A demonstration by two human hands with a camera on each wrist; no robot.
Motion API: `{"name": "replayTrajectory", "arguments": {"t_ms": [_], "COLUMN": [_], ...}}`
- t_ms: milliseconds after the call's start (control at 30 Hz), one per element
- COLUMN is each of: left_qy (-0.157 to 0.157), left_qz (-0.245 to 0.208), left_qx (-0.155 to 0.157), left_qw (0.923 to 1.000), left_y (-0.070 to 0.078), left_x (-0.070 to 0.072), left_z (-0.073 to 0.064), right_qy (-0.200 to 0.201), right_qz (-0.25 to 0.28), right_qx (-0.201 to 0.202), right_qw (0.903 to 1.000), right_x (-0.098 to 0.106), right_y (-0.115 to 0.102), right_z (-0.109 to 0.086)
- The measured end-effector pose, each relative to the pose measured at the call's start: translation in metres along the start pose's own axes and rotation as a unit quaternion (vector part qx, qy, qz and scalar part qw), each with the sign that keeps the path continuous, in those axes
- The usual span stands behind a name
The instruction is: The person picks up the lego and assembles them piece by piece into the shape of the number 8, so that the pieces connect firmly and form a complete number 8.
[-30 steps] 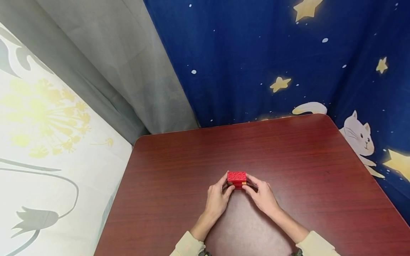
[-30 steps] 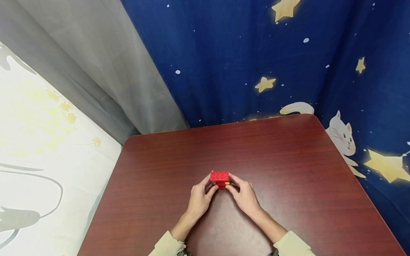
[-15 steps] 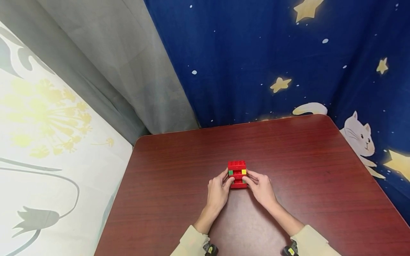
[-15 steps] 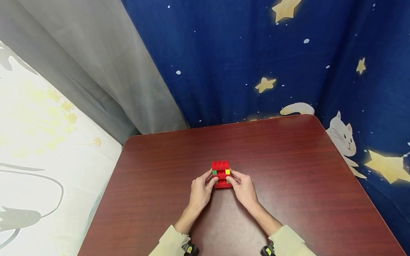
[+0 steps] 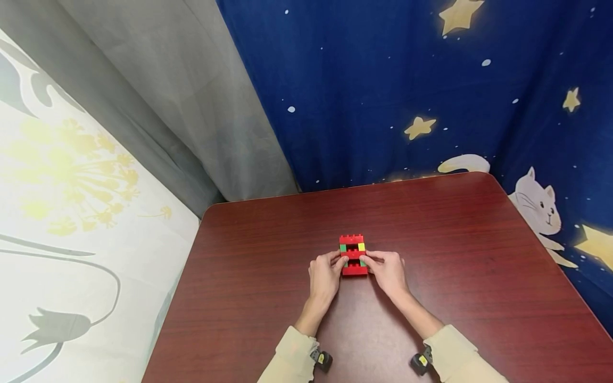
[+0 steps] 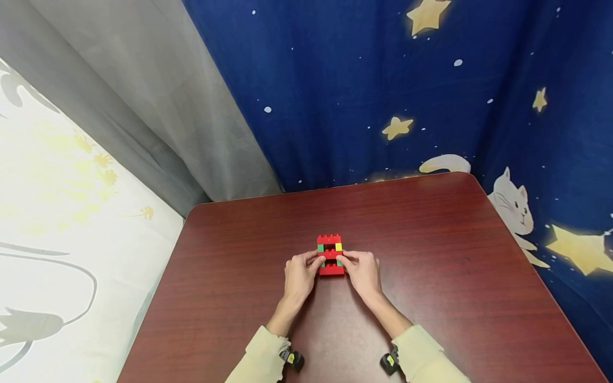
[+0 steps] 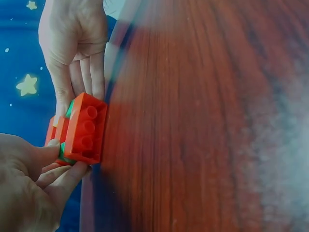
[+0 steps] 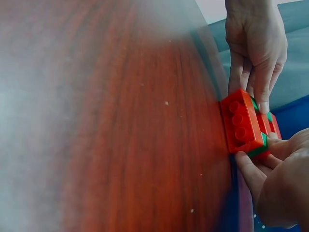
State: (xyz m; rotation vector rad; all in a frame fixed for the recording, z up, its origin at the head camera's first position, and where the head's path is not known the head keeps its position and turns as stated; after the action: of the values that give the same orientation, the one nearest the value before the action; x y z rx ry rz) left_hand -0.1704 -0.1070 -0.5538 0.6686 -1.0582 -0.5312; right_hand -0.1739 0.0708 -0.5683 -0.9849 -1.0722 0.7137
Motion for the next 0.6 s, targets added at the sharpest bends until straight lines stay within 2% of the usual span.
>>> {"name": "replayTrajectory", "arguments": {"t_ms": [267, 600], "left_qy": [-0.001, 0.023], "left_qz": [0.021, 0.051], "left_qx": [-0.007, -0.024], "left_qw": [0.9997, 0.9981], "left_y": [0.0, 0.0], "left_x": [-0.006, -0.011], "left_z": [0.006, 0.009], "right_qy": [0.022, 0.042], "right_qz": [-0.024, -0.03], "right_qx": [0.011, 0.029], "right_qw": [0.9994, 0.9983], "right_x": [-0.004, -0.006], "right_y": [0.0, 0.001], "right_z": [0.008, 0.01]}}
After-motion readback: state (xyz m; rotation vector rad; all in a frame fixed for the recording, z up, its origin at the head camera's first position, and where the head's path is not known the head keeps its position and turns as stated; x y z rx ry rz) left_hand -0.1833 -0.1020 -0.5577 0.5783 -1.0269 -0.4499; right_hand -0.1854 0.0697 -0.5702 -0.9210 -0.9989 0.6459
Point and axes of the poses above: each hand's wrist, its own z-axis towards the middle knuckle, its own x-axis out of the back of the hand, y = z × x, the point moved 2 cm from there along z, towards the middle knuckle, and after that the axes turned 11 degrees about y, right-handed, at the moved point
